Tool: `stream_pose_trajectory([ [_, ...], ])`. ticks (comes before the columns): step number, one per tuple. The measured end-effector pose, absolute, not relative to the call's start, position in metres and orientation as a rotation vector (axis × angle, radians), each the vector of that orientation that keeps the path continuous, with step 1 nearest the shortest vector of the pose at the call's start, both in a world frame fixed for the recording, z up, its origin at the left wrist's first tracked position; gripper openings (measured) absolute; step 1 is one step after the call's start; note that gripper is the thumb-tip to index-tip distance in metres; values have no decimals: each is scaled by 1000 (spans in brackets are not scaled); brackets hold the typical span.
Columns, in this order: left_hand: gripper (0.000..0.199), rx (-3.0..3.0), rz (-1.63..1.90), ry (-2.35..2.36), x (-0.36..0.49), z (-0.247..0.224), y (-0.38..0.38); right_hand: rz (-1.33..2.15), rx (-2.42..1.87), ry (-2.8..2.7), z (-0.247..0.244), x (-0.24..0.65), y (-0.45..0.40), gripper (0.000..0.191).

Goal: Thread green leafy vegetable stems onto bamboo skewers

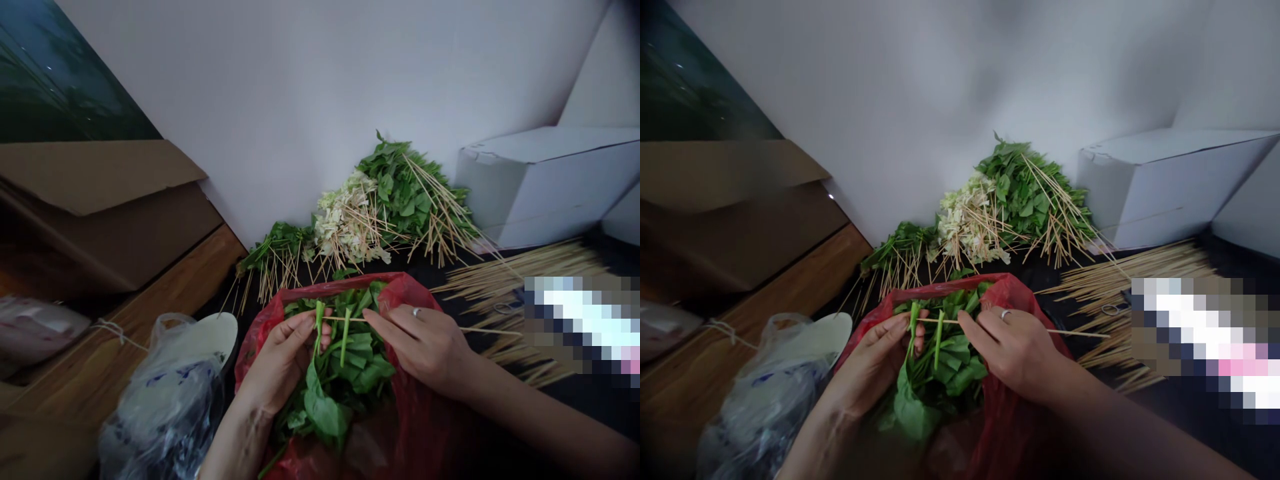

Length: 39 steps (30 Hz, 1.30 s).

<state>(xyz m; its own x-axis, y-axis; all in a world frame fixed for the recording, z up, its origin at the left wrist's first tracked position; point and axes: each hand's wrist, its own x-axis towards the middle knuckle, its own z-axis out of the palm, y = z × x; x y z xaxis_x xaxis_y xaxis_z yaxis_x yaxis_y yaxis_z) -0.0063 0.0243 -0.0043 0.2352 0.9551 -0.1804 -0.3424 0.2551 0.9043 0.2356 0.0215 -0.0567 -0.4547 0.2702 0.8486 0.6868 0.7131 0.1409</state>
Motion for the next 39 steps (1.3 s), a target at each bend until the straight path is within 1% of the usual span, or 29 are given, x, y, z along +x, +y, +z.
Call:
stream_pose_trajectory([
  [9, 37, 887, 1087, 997, -2, -7, 23, -614, -737, -2036, -58, 233, 20, 29],
  [14, 34, 907, 1072, 985, 1, -6, 21, -628, -719, -2047, -60, 232, 20, 30],
  [19, 38, 827, 1162, 1019, -1, -8, 22, -633, -732, -2045, -61, 232, 20, 30],
  [22, 36, 824, 1187, 1059, -2, -10, 23, -640, -733, -2044, -61, 231, 19, 29],
  [31, 32, 885, 1039, 1058, 6, -12, 20, -706, -722, -2082, -59, 226, 13, 26],
  [39, 30, 920, 1032, 1082, 12, -10, 20, -701, -722, -2067, -59, 226, 13, 26],
])
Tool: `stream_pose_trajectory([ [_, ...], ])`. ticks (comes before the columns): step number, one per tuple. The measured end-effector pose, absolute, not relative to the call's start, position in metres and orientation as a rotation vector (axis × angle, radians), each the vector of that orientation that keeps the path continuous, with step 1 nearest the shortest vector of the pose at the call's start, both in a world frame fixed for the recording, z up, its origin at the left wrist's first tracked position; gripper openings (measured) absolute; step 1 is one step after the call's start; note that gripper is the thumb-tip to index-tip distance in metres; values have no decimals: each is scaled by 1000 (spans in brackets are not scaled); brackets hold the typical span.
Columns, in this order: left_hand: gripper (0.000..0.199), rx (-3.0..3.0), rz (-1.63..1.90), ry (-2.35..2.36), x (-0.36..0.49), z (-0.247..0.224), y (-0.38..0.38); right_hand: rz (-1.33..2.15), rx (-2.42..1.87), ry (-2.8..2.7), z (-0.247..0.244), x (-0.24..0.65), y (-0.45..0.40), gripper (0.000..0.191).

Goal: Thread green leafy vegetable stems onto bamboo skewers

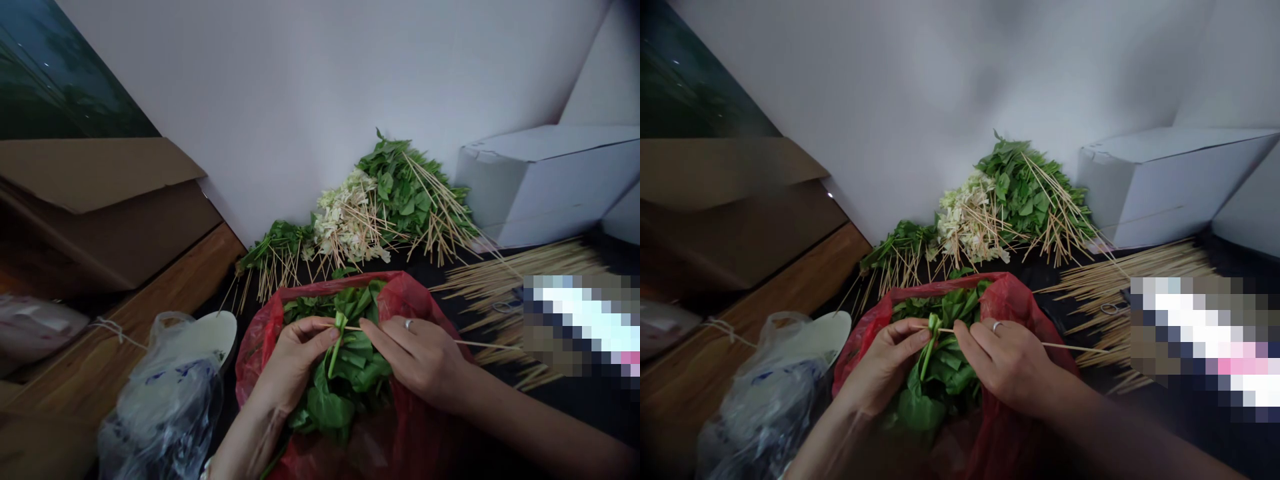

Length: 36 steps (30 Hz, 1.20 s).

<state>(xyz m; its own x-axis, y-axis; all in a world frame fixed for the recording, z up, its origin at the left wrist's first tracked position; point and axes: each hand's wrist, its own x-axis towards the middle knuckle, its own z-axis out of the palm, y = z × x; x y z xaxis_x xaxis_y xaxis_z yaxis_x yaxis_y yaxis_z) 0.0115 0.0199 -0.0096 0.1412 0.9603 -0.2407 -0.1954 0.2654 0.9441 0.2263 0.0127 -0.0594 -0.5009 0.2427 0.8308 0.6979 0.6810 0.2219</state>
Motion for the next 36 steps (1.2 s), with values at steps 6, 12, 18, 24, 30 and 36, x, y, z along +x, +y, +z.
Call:
stream_pose_trajectory([
  [6, 27, 994, 1017, 1065, 17, -12, 16, -700, -697, -2094, -56, 222, 9, 26],
  [12, 33, 1256, 1046, 1114, 2, 1, 23, -596, -723, -1992, -51, 233, 17, 24],
  [18, 8, 1725, 962, 1339, -11, 0, 26, -548, -759, -1788, -44, 241, 25, 36],
  [24, 20, 2026, 867, 1378, -1, -20, 26, -576, -741, -1899, -49, 237, 24, 27],
  [30, 14, 2006, 830, 1371, -4, -16, 28, -573, -744, -1909, -48, 238, 25, 26],
  [36, 15, 1303, 1132, 1141, -17, 1, 31, -583, -719, -1907, -49, 236, 25, 23],
])
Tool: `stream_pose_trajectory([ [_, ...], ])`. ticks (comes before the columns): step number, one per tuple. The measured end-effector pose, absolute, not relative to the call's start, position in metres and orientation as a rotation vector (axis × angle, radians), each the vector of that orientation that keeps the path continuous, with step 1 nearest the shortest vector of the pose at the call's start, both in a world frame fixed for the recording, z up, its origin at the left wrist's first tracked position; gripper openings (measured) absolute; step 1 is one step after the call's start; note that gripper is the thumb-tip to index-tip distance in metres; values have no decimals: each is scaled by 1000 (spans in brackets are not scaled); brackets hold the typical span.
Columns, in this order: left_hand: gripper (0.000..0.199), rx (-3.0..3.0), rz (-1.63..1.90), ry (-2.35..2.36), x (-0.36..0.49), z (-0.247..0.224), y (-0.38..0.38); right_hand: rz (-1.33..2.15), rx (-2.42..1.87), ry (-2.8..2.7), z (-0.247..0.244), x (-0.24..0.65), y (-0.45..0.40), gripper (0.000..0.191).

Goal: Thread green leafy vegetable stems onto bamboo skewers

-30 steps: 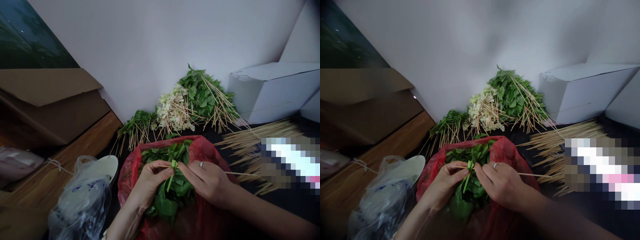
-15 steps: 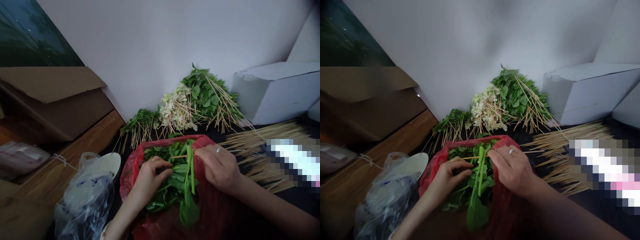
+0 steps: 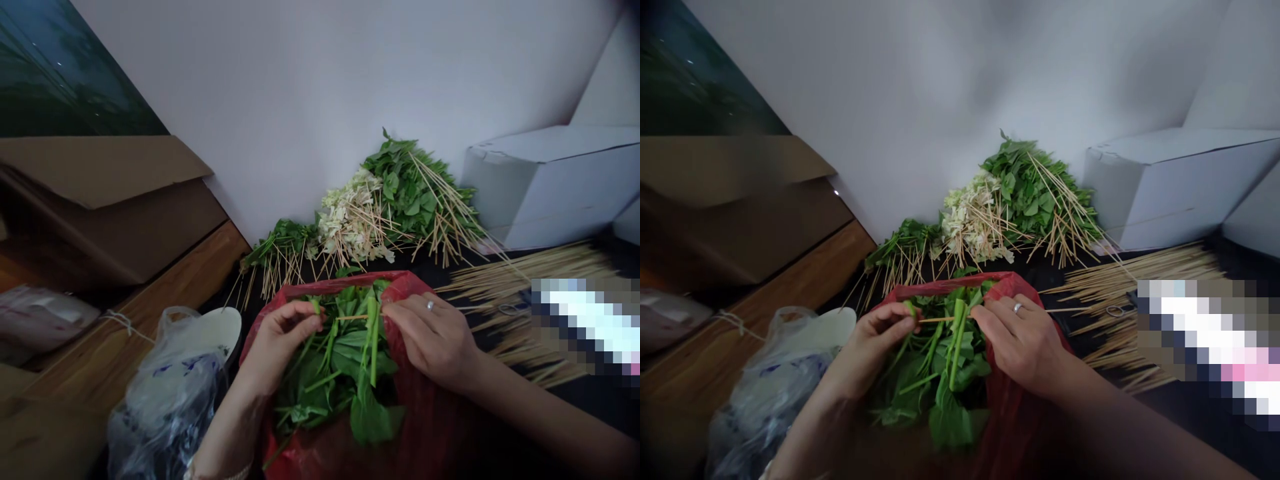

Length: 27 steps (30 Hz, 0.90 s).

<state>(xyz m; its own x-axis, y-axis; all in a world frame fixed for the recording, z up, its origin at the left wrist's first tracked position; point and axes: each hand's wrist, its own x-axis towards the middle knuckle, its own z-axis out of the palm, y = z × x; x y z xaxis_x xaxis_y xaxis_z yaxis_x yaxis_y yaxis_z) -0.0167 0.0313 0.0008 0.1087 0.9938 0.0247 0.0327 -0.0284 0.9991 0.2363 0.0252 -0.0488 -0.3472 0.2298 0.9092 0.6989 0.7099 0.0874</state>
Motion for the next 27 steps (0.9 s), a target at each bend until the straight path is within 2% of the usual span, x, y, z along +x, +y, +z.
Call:
stream_pose_trajectory([
  [7, 38, 845, 1179, 1009, -18, 3, 32, -589, -699, -1928, -51, 235, 25, 24],
  [27, 34, 982, 1070, 953, -5, 2, 20, -549, -727, -1991, -58, 233, 23, 27],
])
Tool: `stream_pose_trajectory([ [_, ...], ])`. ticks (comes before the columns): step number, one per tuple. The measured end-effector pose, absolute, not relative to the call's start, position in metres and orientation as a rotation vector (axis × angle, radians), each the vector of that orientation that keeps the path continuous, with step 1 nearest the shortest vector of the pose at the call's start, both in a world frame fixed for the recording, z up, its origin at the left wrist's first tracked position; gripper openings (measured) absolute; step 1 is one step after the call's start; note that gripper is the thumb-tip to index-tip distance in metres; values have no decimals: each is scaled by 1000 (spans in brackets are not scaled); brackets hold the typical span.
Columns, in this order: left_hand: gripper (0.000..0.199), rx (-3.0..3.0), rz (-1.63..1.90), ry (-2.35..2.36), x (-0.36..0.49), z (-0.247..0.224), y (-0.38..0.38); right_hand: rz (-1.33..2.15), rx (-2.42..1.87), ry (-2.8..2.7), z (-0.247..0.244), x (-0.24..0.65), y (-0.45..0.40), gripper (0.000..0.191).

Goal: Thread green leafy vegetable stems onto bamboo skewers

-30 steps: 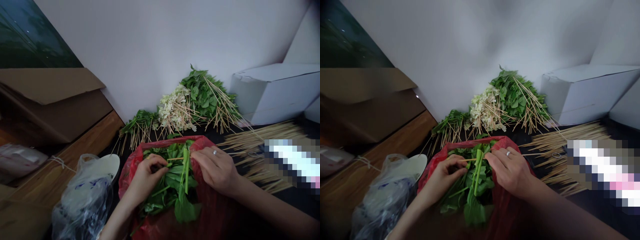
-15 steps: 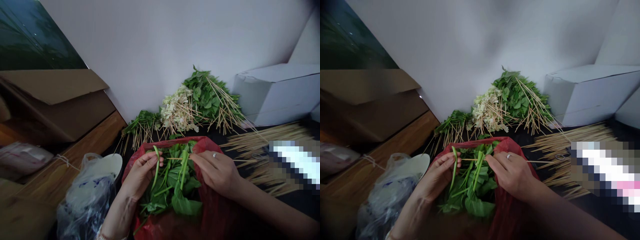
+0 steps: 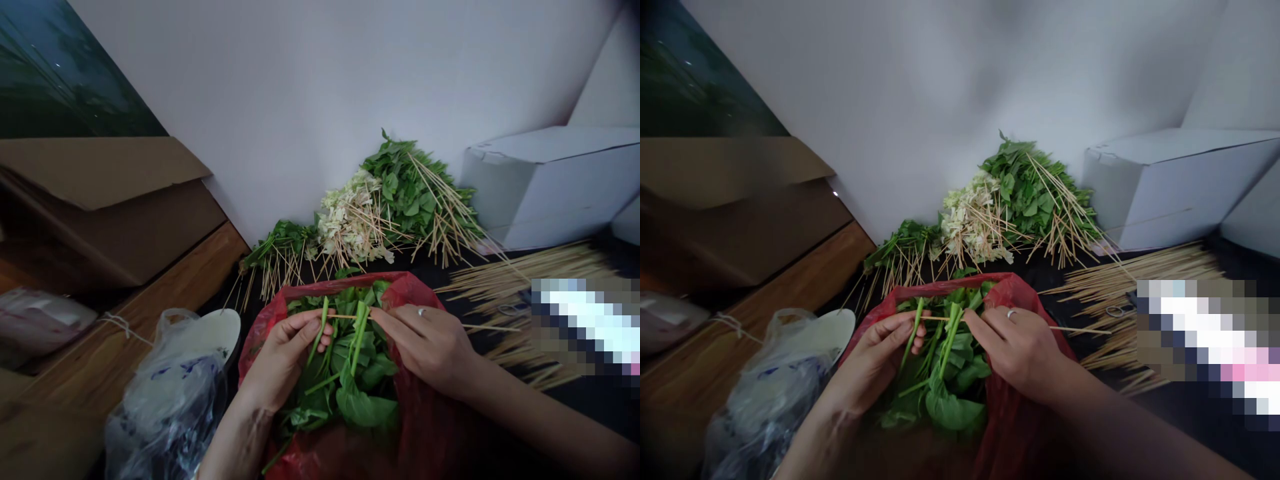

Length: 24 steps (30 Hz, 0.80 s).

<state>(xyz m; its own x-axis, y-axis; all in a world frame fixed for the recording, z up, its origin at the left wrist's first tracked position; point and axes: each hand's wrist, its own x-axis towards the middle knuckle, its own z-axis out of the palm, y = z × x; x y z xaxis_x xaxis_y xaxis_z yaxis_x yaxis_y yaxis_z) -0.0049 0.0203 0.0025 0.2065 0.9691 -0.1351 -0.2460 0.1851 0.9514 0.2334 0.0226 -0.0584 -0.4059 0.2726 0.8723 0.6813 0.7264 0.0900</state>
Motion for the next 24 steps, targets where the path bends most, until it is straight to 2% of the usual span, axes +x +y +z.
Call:
stream_pose_trajectory([
  [24, 37, 1065, 1114, 1035, -3, 0, 19, -576, -731, -2024, -60, 233, 20, 29],
])
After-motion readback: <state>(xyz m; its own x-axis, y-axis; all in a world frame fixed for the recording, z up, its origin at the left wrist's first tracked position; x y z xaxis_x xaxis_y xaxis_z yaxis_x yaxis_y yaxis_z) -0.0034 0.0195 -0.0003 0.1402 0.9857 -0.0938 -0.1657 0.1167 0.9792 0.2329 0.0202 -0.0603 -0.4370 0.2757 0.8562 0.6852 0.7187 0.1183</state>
